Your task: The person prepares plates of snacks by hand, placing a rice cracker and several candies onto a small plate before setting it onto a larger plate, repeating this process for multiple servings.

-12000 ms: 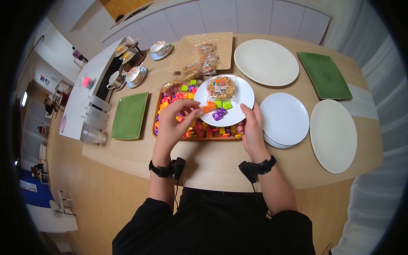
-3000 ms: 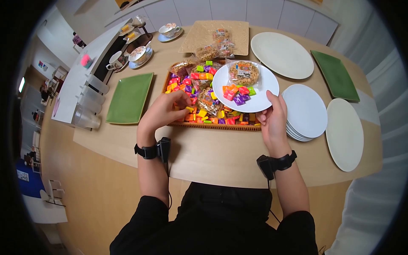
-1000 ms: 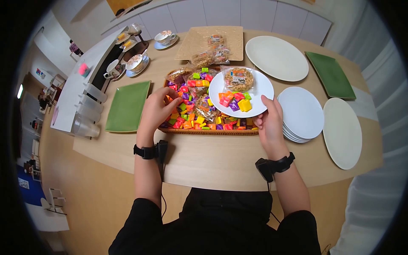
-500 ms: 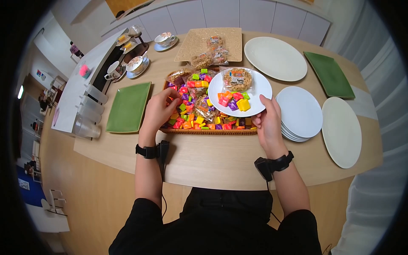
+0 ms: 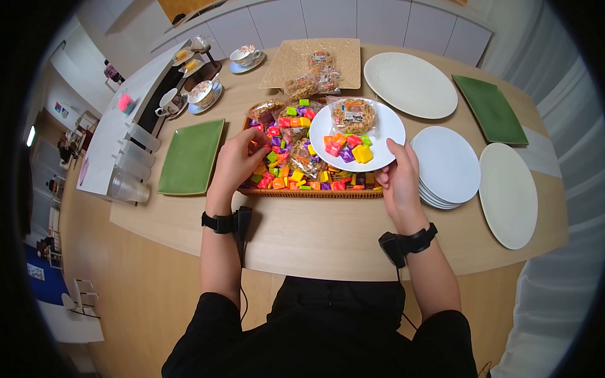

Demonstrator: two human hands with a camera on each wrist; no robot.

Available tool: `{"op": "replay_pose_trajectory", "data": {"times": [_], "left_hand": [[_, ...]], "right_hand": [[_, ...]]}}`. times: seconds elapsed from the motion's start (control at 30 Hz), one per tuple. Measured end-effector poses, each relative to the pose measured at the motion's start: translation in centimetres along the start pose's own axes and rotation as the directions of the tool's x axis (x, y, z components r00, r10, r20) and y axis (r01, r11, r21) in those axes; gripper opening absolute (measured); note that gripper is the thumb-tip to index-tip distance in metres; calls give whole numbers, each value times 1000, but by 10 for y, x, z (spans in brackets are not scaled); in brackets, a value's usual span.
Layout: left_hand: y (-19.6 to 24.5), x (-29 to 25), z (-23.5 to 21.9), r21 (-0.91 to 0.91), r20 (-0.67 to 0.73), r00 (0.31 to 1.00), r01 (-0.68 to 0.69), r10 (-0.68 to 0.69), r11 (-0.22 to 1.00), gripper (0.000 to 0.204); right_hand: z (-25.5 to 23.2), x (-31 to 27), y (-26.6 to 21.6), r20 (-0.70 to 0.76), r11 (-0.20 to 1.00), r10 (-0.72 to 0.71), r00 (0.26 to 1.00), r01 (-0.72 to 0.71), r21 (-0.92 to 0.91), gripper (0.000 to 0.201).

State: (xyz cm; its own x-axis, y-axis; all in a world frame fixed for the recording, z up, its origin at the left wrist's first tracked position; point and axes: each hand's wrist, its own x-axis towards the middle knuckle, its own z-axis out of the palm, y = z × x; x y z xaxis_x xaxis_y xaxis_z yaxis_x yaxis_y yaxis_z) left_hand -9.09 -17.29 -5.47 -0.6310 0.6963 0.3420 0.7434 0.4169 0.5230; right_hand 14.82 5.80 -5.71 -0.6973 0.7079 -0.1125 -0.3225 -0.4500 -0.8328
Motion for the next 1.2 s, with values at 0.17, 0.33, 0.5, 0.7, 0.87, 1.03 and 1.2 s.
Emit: {"op": "replay_pose_trajectory", "data": {"times": [0.17,0.33,0.5,0.7,0.87,1.03,1.2], "left_hand": [[-1,1,2,-23,-11,1000,9,-9,1000,19],[0,1,-2,-25,-77,997,19,-21,1000,18],[3,2,-2,8,-128,992,9,-8,1000,17],[7,3,-4,-186,-32,999,-1,-5,982,15],[2,2,-2,-187,62,998,-10,22,982,16],[0,1,-2,-200,101,995,-8,29,980,17],[1,0,-6,-222,199,980,50,-5,974,22]], "right_hand": [[-1,0,0,1,1000,0,1000,0,0,16],[1,0,0,0,1000,-13,1000,13,5,15],[-2,0,0,16,1000,2,1000,-2,8,15],[0,0,0,7,1000,3,1000,-3,12,15],[-2,1,1,11,1000,2,1000,-2,15,15],[-4,1,2,28,1000,0,1000,-1,18,15],[-2,0,1,25,1000,0,1000,0,16,15]]}}
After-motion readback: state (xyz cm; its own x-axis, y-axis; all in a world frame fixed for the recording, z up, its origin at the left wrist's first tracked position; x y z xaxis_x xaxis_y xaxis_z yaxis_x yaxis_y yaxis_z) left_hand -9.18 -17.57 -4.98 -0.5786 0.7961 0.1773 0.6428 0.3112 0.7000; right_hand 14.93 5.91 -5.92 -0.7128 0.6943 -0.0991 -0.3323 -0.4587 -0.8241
